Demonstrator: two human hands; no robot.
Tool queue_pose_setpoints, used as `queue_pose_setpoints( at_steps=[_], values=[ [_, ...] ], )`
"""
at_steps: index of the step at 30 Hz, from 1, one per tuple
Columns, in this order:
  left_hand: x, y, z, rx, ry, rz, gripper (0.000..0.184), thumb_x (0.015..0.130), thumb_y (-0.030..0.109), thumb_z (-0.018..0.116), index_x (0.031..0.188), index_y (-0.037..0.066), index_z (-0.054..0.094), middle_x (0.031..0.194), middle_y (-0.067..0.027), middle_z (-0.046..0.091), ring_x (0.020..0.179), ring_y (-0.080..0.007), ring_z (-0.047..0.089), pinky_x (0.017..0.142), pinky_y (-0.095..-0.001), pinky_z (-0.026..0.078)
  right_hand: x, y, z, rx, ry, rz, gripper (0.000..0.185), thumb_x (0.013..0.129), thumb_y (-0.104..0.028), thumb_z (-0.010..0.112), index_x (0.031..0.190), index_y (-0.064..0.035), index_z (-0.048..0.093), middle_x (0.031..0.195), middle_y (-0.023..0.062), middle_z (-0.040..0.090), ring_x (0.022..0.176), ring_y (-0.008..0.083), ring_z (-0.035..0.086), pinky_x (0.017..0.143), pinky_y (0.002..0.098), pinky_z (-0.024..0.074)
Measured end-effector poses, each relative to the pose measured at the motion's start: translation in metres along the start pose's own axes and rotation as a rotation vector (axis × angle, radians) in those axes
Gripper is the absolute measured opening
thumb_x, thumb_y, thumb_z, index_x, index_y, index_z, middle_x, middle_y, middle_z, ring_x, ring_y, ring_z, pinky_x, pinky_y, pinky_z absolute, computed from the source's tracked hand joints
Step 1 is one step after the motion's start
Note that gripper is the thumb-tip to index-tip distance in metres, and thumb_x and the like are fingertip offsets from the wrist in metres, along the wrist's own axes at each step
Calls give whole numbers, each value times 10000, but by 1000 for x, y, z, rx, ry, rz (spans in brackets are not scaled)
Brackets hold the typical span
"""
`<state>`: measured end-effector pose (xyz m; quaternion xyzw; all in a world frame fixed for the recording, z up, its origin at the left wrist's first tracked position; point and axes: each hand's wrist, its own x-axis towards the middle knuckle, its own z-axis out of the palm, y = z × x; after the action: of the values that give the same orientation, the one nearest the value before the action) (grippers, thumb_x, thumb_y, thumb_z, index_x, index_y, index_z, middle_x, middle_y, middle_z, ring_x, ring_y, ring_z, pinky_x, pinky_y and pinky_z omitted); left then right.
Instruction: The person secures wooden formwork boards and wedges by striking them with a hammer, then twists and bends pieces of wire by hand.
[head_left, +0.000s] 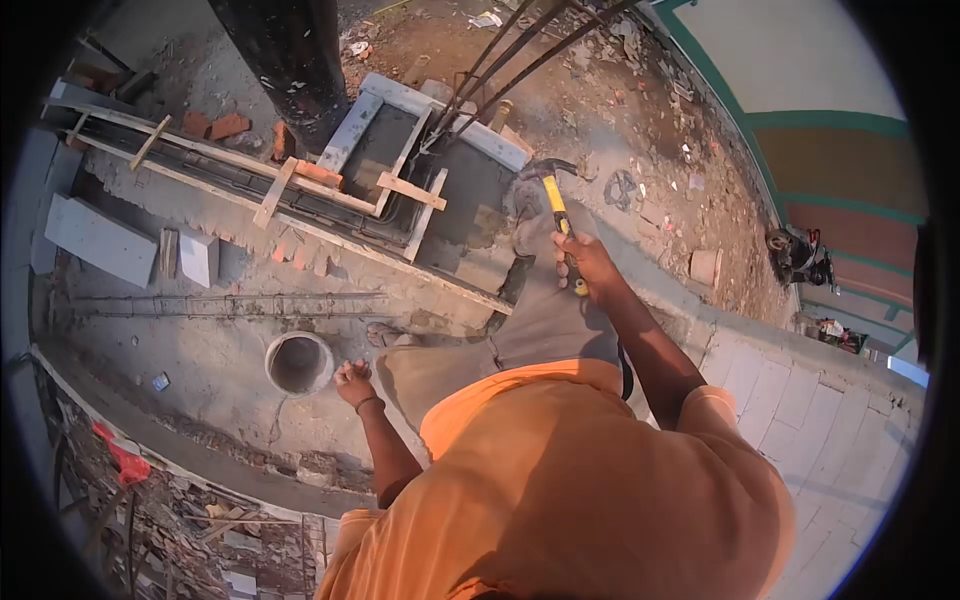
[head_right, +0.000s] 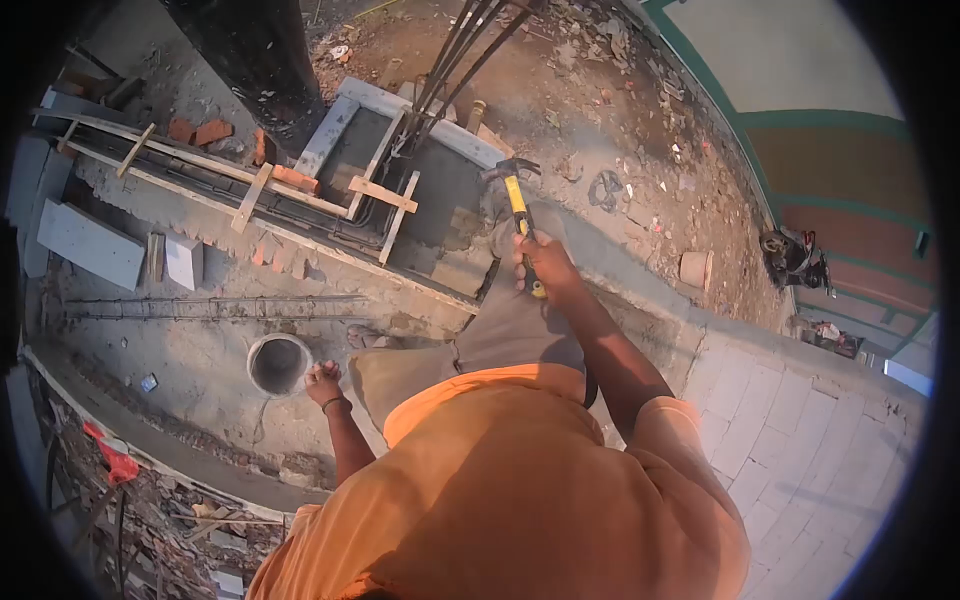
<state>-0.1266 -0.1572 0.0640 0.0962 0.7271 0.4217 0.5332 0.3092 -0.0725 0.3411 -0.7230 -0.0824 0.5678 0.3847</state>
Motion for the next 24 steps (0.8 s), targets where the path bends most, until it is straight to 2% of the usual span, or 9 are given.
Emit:
queue_pose_setpoints(
  at_steps=[4, 7, 12, 15, 18, 21, 24],
  values=[
    [2, 15, -37, -53, -10, -63, 120, 908, 158, 536, 863, 65, 474, 743, -82, 621, 603, -160, 595, 528, -256, 471, -47, 2, 5, 236, 57, -76, 154, 881, -197, 593, 938, -73, 520, 670, 16, 498, 489, 120, 494, 416, 281, 439],
    [17, 1, -107, -60, 2, -100, 110, 876, 125, 554, 827, 77, 469, 696, -71, 590, 556, -149, 555, 483, -248, 433, -88, 8, 9, 316, 129, -115, 161, 872, -185, 605, 956, -75, 524, 672, 17, 500, 494, 120, 496, 414, 274, 435],
    [54, -30, -202, -233, 19, -177, 123, 845, 75, 564, 785, 85, 457, 620, -95, 541, 492, -168, 508, 390, -264, 377, -118, 35, 10, 443, 91, -157, 205, 871, -171, 600, 1029, -79, 507, 689, 20, 501, 508, 128, 491, 433, 297, 429],
    [46, -23, -211, -250, 116, -193, 140, 844, 64, 560, 769, 86, 444, 601, -111, 527, 473, -179, 497, 363, -273, 361, -124, 45, 24, 413, 97, -182, 214, 874, -173, 597, 1044, -79, 506, 688, 21, 499, 508, 133, 493, 434, 294, 428],
    [56, -41, -218, -296, 15, -135, 101, 854, 80, 559, 797, 70, 475, 632, -114, 558, 494, -185, 523, 392, -286, 399, -114, 60, 32, 360, 61, -223, 214, 878, -176, 593, 1045, -78, 503, 686, 21, 495, 509, 135, 498, 428, 301, 433],
    [47, -20, -196, -163, 70, -127, 73, 866, 99, 560, 844, 48, 514, 675, -109, 598, 522, -186, 552, 439, -288, 440, -93, 78, 38, 327, 42, -255, 211, 882, -177, 588, 1044, -72, 503, 689, 19, 493, 502, 133, 496, 422, 305, 436],
    [64, -14, -180, -96, 25, -64, 92, 873, 118, 567, 884, 32, 538, 712, -99, 624, 550, -176, 573, 479, -280, 463, -71, 85, 40, 308, 42, -276, 213, 891, -174, 575, 1056, -63, 500, 698, 19, 493, 500, 132, 495, 421, 304, 438]
  ],
)
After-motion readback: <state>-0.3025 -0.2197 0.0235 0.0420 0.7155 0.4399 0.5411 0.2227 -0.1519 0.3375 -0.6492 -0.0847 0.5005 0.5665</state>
